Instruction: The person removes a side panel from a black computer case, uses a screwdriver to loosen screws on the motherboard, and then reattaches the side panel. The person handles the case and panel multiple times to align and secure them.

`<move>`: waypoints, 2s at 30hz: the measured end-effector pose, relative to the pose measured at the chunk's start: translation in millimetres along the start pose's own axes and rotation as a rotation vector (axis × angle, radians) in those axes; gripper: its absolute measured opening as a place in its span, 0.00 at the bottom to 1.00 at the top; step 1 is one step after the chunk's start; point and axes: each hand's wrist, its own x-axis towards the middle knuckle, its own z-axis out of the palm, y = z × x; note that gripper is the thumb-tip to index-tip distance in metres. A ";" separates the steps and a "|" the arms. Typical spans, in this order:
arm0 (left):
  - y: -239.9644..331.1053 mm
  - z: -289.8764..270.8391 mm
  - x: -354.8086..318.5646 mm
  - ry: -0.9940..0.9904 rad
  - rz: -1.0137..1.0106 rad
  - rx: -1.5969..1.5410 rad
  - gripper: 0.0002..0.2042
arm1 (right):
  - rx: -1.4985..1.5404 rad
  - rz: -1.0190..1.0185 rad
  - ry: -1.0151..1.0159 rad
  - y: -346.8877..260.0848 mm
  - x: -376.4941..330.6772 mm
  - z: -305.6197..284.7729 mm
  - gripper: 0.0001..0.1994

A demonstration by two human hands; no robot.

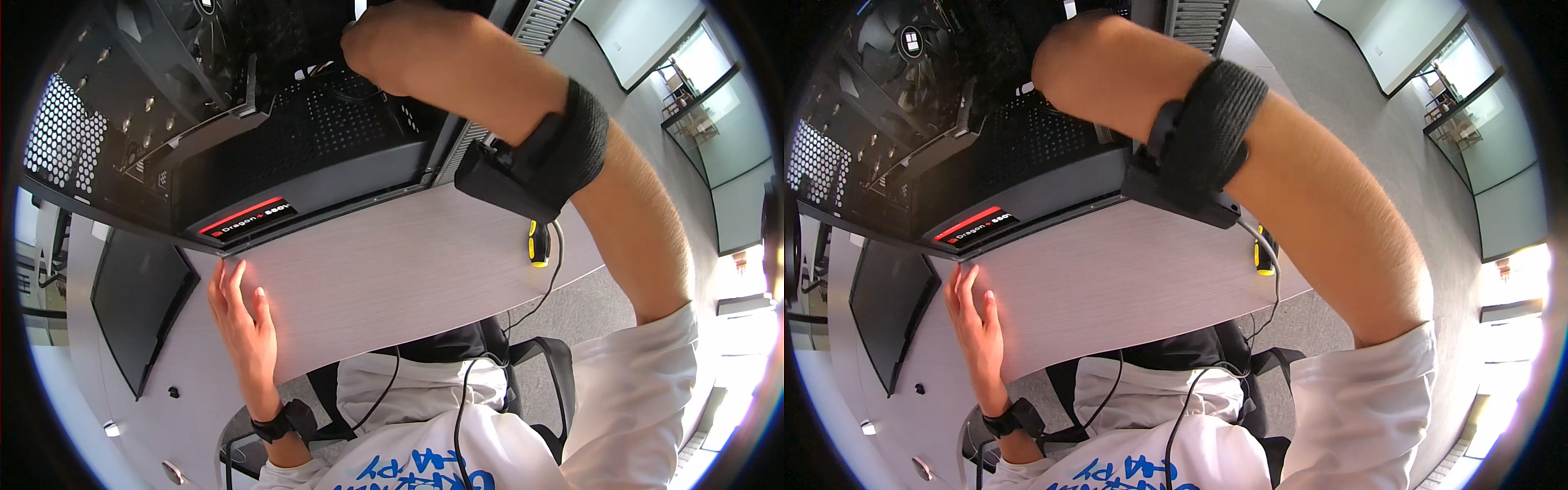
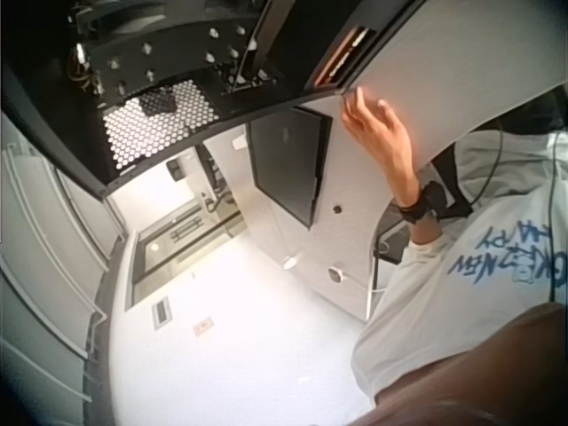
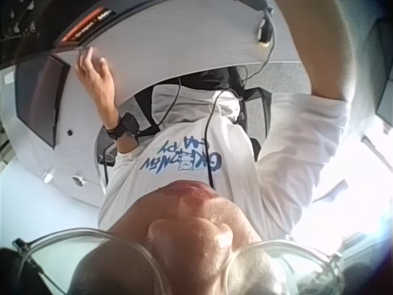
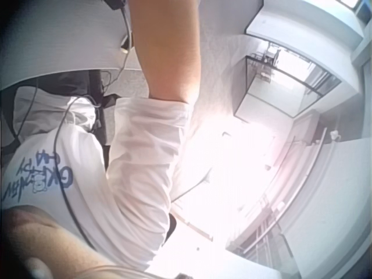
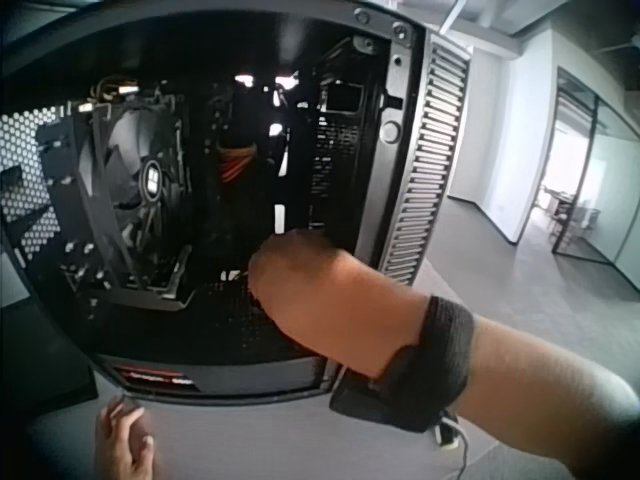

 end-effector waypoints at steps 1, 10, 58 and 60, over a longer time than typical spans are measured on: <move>-0.1 0.3 0.1 0.002 0.006 -0.005 0.21 | 0.008 0.007 -0.013 1.8 2.9 2.8 0.12; -3.3 2.2 0.4 0.009 0.016 -0.012 0.20 | 0.065 0.026 -0.122 8.8 6.5 6.9 0.11; 5.3 -5.0 1.1 -0.049 -0.024 -0.015 0.19 | 0.032 -0.061 -0.263 9.6 -2.4 -23.6 0.11; 5.4 -5.1 1.2 -0.047 -0.031 -0.012 0.19 | 0.008 -0.079 -0.275 11.3 -3.1 -22.8 0.12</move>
